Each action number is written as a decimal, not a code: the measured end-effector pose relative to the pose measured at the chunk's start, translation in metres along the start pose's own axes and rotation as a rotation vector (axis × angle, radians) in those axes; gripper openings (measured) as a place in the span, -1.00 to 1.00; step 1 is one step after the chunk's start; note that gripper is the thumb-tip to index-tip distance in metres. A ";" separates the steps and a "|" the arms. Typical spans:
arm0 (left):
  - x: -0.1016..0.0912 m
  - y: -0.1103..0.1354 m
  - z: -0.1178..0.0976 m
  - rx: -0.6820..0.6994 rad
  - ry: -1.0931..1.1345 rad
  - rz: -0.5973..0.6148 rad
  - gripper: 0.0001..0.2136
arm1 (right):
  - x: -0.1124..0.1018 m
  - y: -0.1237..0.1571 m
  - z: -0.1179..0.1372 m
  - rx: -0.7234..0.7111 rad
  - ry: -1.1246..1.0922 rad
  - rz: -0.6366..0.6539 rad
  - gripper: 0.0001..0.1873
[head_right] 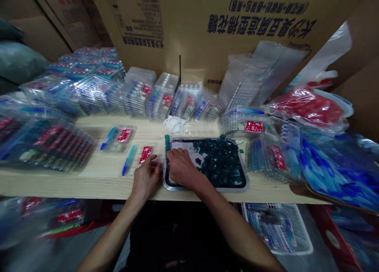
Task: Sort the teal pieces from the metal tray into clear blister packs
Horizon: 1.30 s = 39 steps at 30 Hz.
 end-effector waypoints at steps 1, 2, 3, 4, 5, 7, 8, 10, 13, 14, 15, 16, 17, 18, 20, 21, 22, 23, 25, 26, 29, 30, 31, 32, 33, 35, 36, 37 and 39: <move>0.001 -0.002 0.001 -0.008 0.013 -0.006 -0.65 | 0.000 -0.001 0.002 -0.011 0.011 0.004 -0.78; 0.002 -0.004 0.003 -0.018 0.019 -0.009 -0.65 | 0.000 -0.002 0.004 -0.022 0.018 0.008 -0.79; 0.002 -0.005 0.004 -0.027 0.020 -0.011 -0.65 | 0.001 -0.002 0.006 -0.034 0.022 0.015 -0.79; 0.002 -0.006 0.006 -0.035 0.016 -0.012 -0.65 | 0.002 -0.003 0.006 -0.041 0.024 0.022 -0.80; 0.003 -0.007 0.007 -0.041 0.012 -0.011 -0.64 | 0.003 -0.003 0.007 -0.043 0.022 0.027 -0.80; 0.004 -0.007 0.008 -0.048 -0.002 -0.003 -0.64 | 0.006 -0.004 0.005 -0.035 0.014 0.030 -0.80; 0.004 -0.007 0.008 -0.050 -0.012 0.004 -0.64 | 0.007 -0.003 0.003 -0.029 0.010 0.029 -0.80; 0.006 -0.007 0.007 -0.052 -0.037 0.019 -0.64 | 0.008 0.001 0.001 -0.026 0.003 0.035 -0.80; 0.006 -0.009 0.006 -0.030 -0.068 0.013 -0.65 | 0.005 0.011 0.000 -0.006 0.000 0.010 -0.71; 0.006 -0.010 0.005 -0.022 -0.073 0.008 -0.66 | 0.004 0.016 0.002 -0.001 0.005 -0.009 -0.65; 0.007 -0.011 0.005 -0.018 -0.078 0.004 -0.66 | 0.003 0.020 0.004 -0.002 0.013 -0.027 -0.59; 0.007 -0.011 0.005 -0.017 -0.084 0.003 -0.66 | 0.004 0.024 0.007 -0.009 0.022 -0.035 -0.53; 0.008 -0.012 0.005 -0.021 -0.090 0.003 -0.65 | 0.007 0.026 0.010 -0.017 0.028 -0.030 -0.49; 0.009 -0.012 0.005 -0.028 -0.095 0.005 -0.65 | 0.010 0.028 0.013 -0.024 0.031 -0.014 -0.45; 0.010 -0.012 0.004 -0.044 -0.102 0.011 -0.66 | 0.017 0.028 0.011 -0.001 0.015 0.017 -0.42; 0.011 -0.012 0.003 -0.051 -0.103 0.011 -0.66 | 0.019 0.028 0.007 0.015 -0.013 0.022 -0.43; 0.010 -0.012 0.001 -0.054 -0.098 0.003 -0.66 | 0.018 0.026 0.002 0.023 -0.056 0.013 -0.44; 0.009 -0.012 0.000 -0.054 -0.082 -0.014 -0.66 | 0.014 0.025 -0.003 0.022 -0.104 -0.014 -0.46; 0.002 -0.014 0.000 -0.061 0.002 -0.065 -0.65 | 0.001 0.022 -0.015 0.004 -0.170 -0.103 -0.45; -0.002 -0.015 0.002 -0.079 0.079 -0.089 -0.64 | -0.006 0.022 -0.022 -0.002 -0.163 -0.150 -0.41; -0.012 -0.020 0.017 -0.220 0.417 -0.080 -0.65 | -0.024 0.020 -0.032 0.006 0.004 -0.226 -0.24; -0.015 -0.021 0.021 -0.278 0.531 -0.053 -0.66 | -0.028 0.018 -0.031 0.003 0.070 -0.232 -0.21; -0.019 -0.021 0.023 -0.324 0.628 -0.016 -0.69 | -0.032 0.016 -0.027 -0.005 0.123 -0.234 -0.20; -0.024 -0.022 0.023 -0.353 0.701 0.028 -0.71 | -0.036 0.012 -0.021 -0.017 0.160 -0.236 -0.22; -0.031 -0.022 0.021 -0.367 0.749 0.069 -0.73 | -0.040 0.008 -0.013 -0.034 0.180 -0.236 -0.26; -0.051 -0.023 0.017 -0.355 0.797 0.113 -0.74 | -0.048 -0.002 0.006 -0.082 0.175 -0.225 -0.38; -0.063 -0.024 0.016 -0.341 0.809 0.103 -0.73 | -0.053 -0.008 0.016 -0.110 0.157 -0.219 -0.44; -0.076 -0.025 0.018 -0.328 0.818 0.066 -0.72 | -0.058 -0.014 0.026 -0.138 0.137 -0.217 -0.48; -0.105 -0.024 0.027 -0.286 0.802 -0.072 -0.67 | -0.070 -0.025 0.041 -0.175 0.105 -0.226 -0.55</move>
Point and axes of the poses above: each hand's wrist, its own y-axis away from the middle knuckle, its own x-axis out of the palm, z = x × y, the point moved 9 cm from there along -y, towards the middle knuckle, and after that the axes turned 5 degrees about y, right-handed, at the moved point
